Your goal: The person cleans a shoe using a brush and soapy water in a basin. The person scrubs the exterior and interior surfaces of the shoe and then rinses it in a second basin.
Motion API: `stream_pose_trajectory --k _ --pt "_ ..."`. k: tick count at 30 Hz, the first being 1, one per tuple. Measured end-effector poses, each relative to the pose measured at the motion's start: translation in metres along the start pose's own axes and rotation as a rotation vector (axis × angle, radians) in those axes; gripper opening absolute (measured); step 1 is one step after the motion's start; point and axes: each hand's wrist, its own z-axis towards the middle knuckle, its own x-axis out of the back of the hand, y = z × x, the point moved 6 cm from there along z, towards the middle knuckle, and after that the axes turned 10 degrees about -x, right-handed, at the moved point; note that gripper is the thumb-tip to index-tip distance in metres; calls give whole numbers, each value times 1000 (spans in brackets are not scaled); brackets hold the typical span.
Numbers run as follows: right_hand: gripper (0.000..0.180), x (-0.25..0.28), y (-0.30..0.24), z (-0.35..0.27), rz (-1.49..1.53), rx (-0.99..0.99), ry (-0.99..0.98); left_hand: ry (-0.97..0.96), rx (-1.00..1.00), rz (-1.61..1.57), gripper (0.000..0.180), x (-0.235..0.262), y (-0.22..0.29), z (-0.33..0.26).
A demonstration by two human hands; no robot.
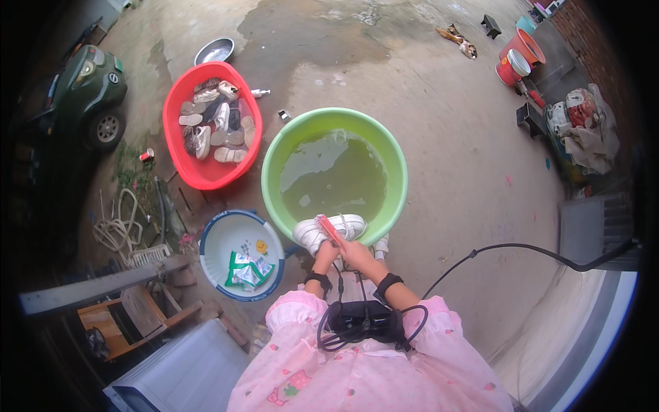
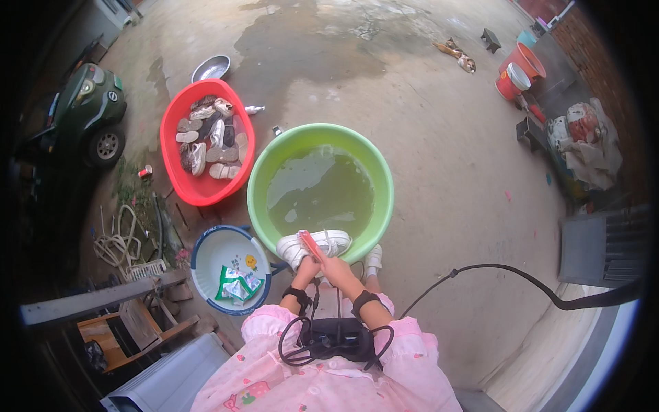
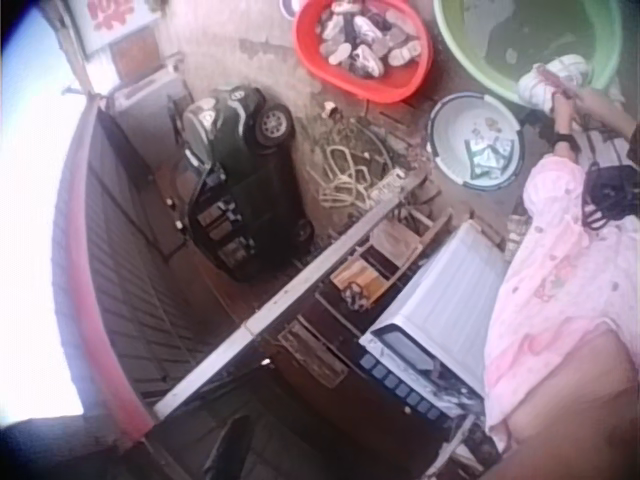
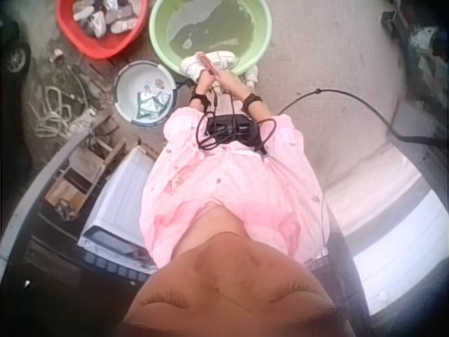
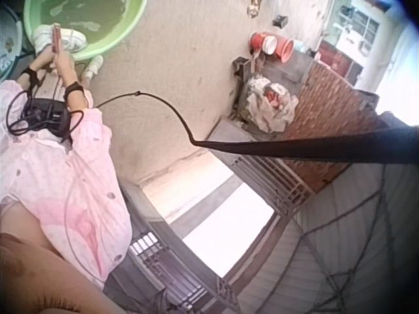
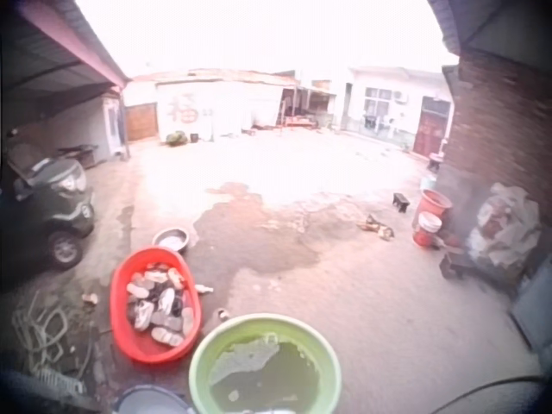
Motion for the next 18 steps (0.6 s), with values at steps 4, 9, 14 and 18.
stream_pose_trajectory --k 4,9,14,18 --pt "52 -10 31 -2 -146 -256 -50 -76 64 96 28 -2 -1 0" --pt "58 -10 -3 4 -132 -143 -71 25 4 -66 30 -4 -9 -1" --pt "57 -16 27 4 -191 -238 11 -82 12 63 25 -4 1 2" --pt "58 -14 22 6 -160 -165 120 -28 -21 6 24 -3 1 3"
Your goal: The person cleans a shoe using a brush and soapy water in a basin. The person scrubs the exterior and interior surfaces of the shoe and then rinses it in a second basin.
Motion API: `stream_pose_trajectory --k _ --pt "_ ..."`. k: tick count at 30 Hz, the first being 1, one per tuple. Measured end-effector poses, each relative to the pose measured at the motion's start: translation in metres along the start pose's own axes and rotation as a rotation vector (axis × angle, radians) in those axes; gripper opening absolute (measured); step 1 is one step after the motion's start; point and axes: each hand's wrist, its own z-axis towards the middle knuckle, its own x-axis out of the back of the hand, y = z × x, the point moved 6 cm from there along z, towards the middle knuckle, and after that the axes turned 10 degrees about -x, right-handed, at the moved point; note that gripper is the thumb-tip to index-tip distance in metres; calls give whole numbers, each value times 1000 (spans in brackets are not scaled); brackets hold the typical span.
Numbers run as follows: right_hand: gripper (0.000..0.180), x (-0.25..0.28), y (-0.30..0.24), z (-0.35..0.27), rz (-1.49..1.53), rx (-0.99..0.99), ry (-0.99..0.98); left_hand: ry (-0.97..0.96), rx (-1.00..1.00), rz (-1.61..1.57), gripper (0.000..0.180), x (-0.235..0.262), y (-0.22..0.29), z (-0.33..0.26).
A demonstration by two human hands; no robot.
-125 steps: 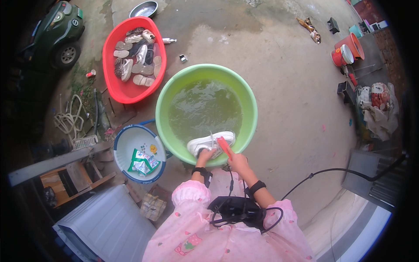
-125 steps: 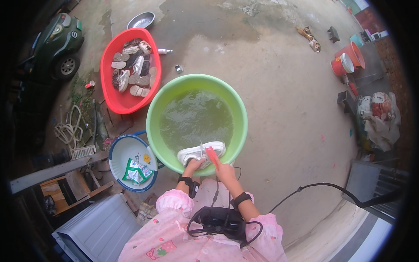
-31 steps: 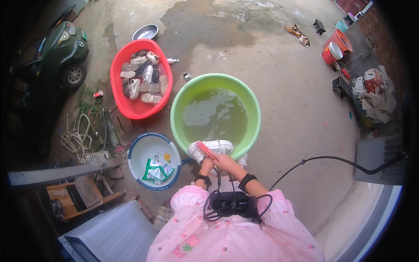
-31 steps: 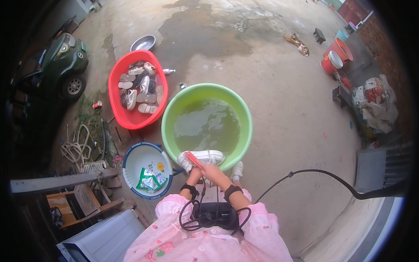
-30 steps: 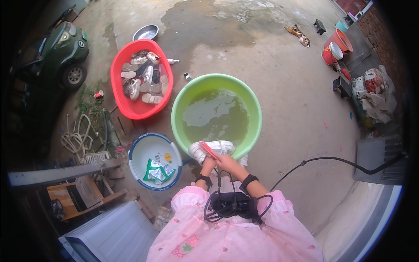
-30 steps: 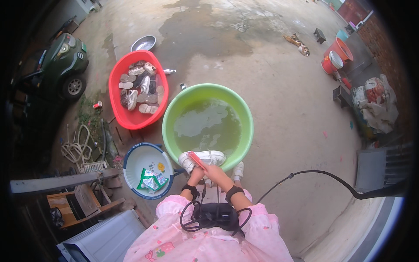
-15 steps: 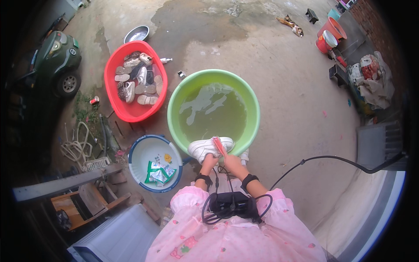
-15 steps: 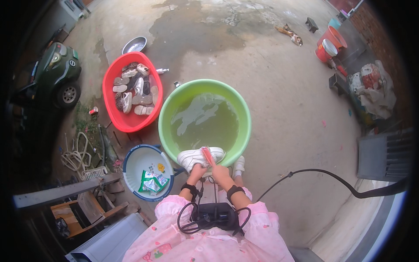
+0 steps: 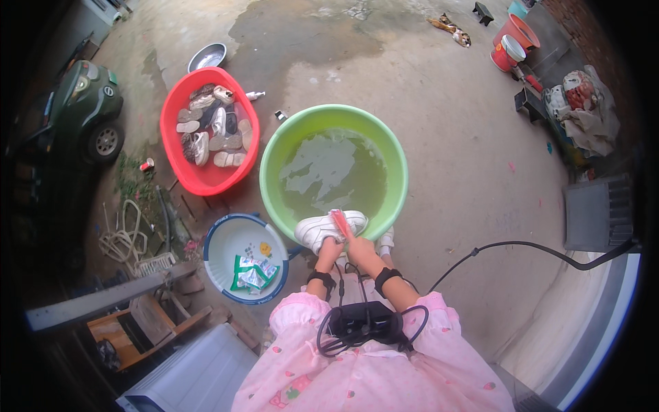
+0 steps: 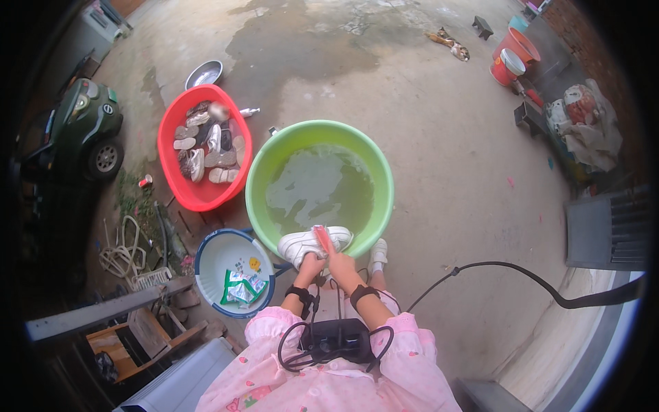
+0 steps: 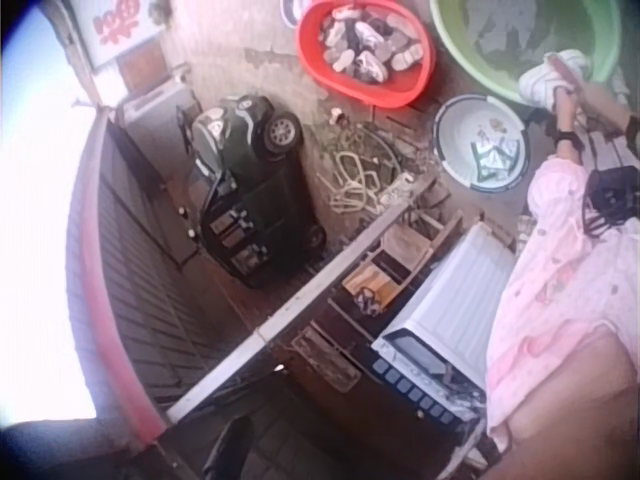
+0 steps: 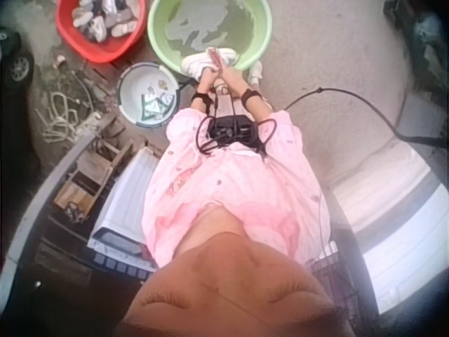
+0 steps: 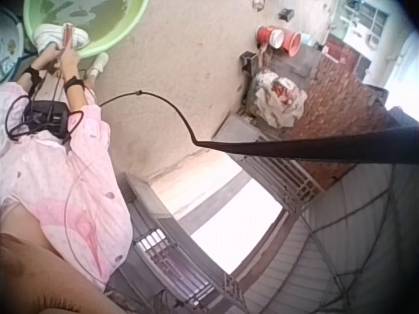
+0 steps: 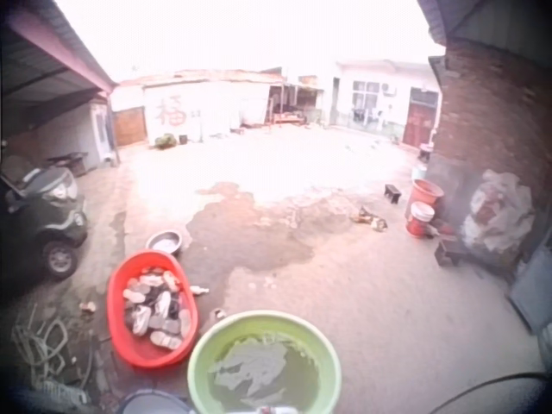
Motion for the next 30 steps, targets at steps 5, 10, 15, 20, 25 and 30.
stream_pose_trajectory --k 5,10,15,20,25,30 --pt "59 11 10 -22 -71 75 -50 -54 110 -17 28 0 -4 -5" --pt "60 18 20 -23 -132 -18 -68 -59 88 103 28 0 -7 -3" --pt "58 9 -11 -11 -45 87 -1 38 84 -31 25 2 -16 -1" --pt "55 4 1 -14 -35 45 -63 -92 135 -10 29 5 -9 -2" --pt "55 -2 9 -7 -61 -2 -45 -46 82 123 25 2 -19 0" --pt "54 16 -35 -20 5 85 -118 121 -202 85 25 9 -20 3"
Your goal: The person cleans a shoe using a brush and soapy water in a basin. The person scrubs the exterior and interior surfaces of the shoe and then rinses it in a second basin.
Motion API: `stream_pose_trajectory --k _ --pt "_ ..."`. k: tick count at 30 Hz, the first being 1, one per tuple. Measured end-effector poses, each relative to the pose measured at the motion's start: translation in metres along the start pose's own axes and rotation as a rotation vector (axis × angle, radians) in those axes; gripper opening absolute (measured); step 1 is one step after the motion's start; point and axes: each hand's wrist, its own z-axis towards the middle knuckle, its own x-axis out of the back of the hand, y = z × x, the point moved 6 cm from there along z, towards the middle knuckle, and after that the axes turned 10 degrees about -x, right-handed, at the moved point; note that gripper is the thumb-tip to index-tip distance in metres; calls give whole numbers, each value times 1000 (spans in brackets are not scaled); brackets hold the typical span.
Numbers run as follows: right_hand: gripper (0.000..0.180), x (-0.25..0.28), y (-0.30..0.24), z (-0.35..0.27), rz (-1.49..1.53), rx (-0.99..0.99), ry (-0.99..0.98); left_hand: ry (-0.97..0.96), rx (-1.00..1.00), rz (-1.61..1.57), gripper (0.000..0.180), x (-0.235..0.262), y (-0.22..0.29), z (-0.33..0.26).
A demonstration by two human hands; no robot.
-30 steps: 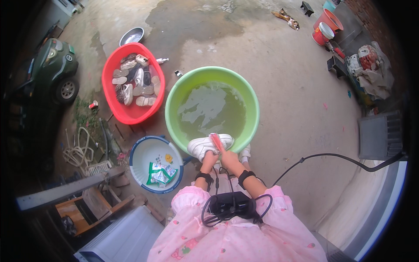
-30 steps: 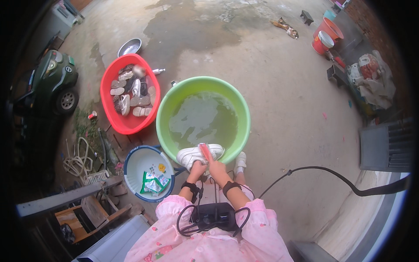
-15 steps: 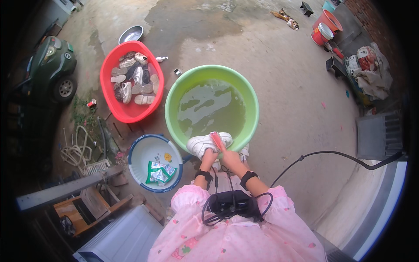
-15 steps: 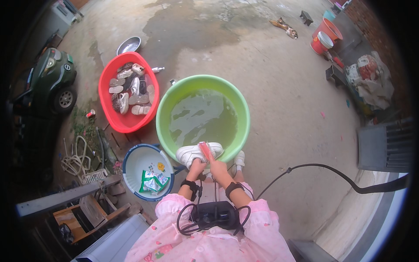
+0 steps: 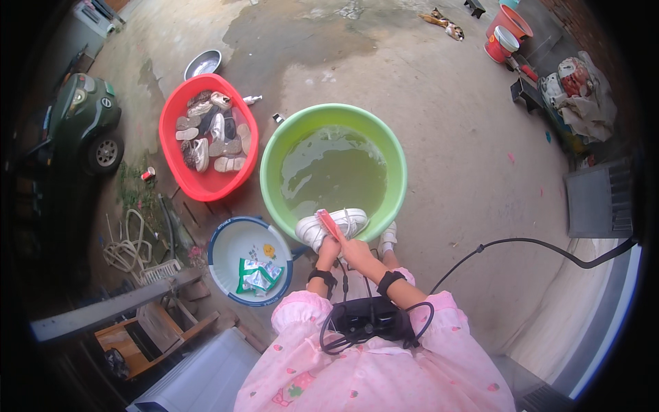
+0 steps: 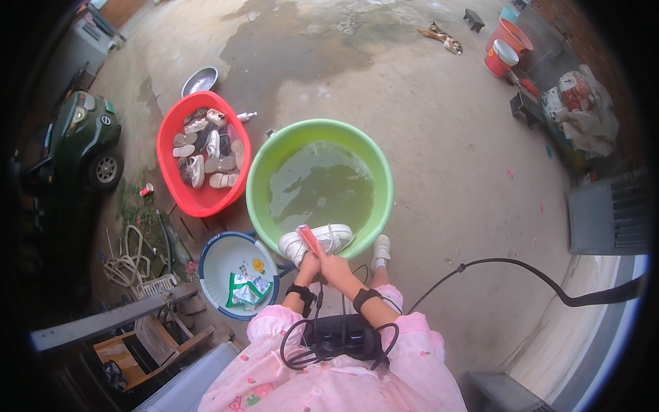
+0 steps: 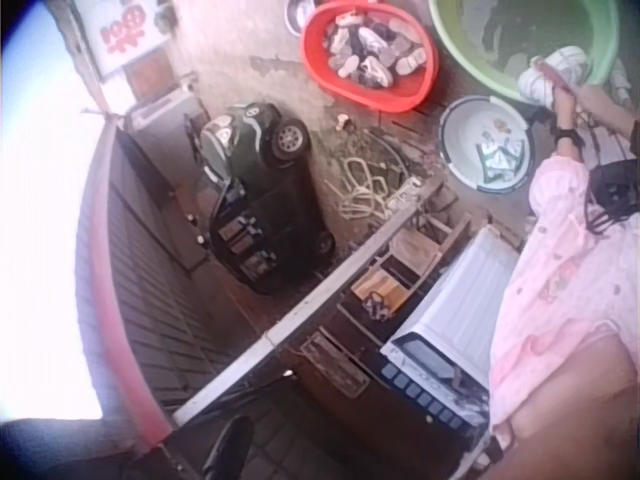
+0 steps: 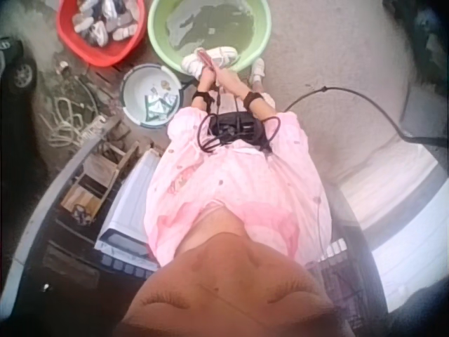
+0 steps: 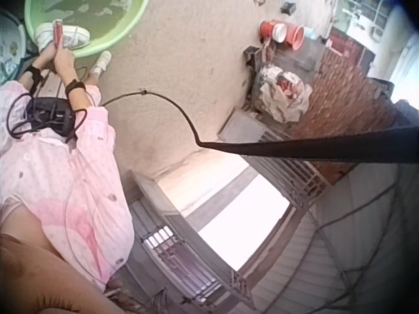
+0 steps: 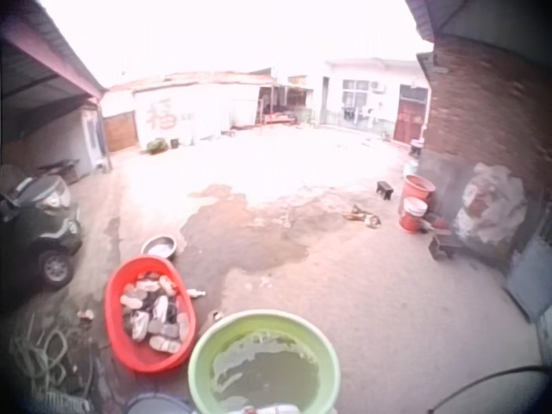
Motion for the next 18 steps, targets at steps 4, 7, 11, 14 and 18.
stream_pose_trajectory --k 4,7,11,14,18 --pt "60 -13 54 5 35 -178 128 -230 275 128 27 -4 11 3" --pt "58 -12 63 3 -89 -192 93 -192 220 132 25 4 15 4" --pt "59 -3 42 11 -64 -145 110 -195 269 94 26 7 17 3" --pt "59 -6 20 11 -83 61 61 -177 279 -50 27 8 20 1" --pt "59 -12 47 14 -88 -62 75 -227 228 204 26 10 18 -1"
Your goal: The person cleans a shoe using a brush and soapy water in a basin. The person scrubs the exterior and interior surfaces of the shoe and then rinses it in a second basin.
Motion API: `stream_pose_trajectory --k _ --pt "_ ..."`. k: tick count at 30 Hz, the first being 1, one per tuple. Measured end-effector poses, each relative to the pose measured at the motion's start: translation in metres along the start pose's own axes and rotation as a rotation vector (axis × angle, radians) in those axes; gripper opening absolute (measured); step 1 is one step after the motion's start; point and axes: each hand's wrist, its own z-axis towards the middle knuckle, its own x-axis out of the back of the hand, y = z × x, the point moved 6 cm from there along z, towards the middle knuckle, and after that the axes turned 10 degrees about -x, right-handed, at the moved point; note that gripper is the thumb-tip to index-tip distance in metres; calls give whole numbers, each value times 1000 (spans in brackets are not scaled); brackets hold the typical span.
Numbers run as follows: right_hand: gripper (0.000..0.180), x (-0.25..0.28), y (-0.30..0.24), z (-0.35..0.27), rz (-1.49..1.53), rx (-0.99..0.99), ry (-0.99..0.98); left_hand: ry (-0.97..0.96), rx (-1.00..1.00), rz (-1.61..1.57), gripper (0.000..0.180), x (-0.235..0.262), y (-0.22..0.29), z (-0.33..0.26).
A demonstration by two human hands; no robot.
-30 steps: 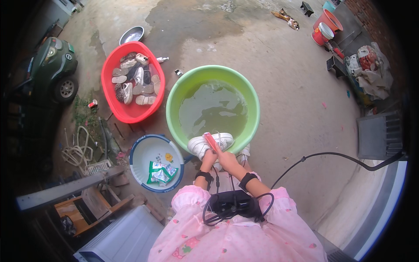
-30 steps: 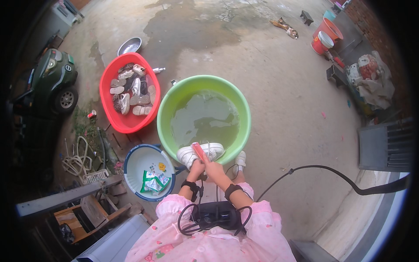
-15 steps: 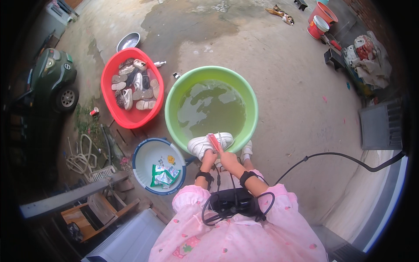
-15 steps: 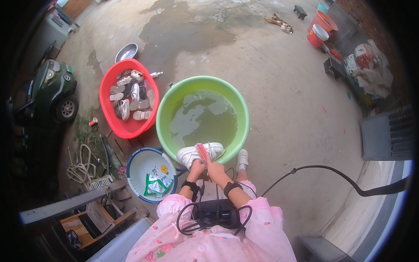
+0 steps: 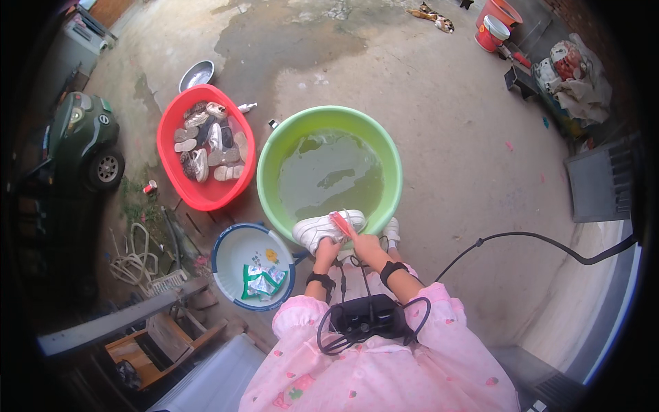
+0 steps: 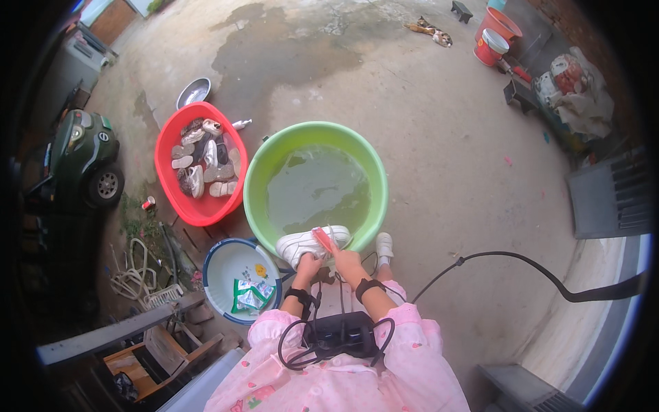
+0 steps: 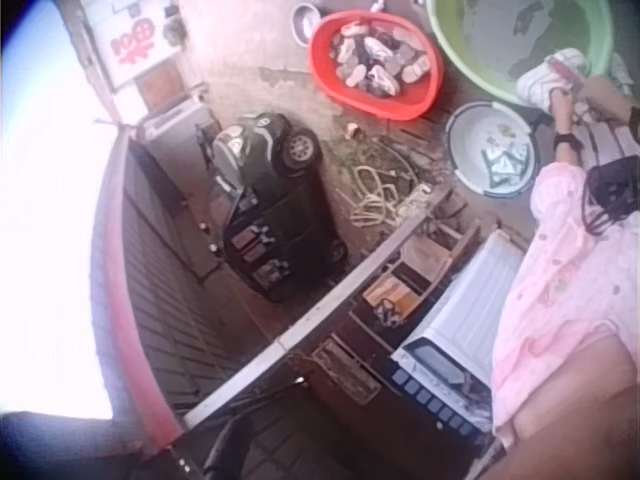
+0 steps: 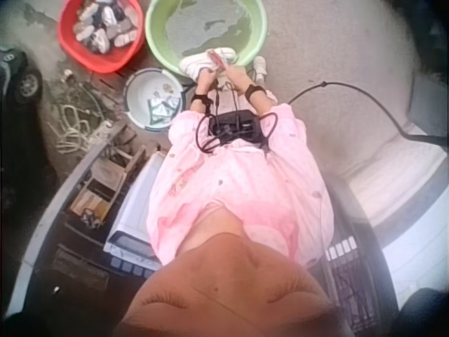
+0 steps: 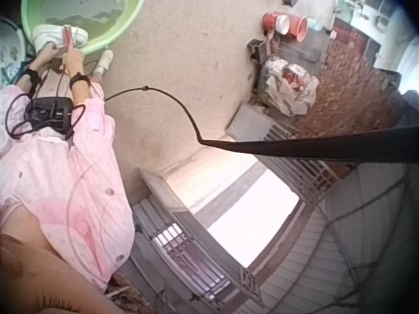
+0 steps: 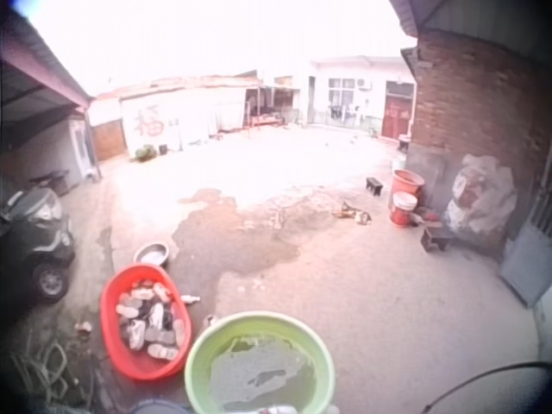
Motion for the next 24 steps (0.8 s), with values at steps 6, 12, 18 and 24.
stream_pose_trajectory --k 6,12,18,24 --pt "54 22 -41 -1 -121 240 92 58 20 -62 28 7 2 -1" --pt "59 6 -9 6 -37 121 -28 39 38 35 27 6 9 -6" --pt "56 14 -30 7 -9 134 -19 -13 77 -133 28 7 9 -4" --pt "57 20 -13 9 -43 56 -2 2 44 26 30 11 16 -8"
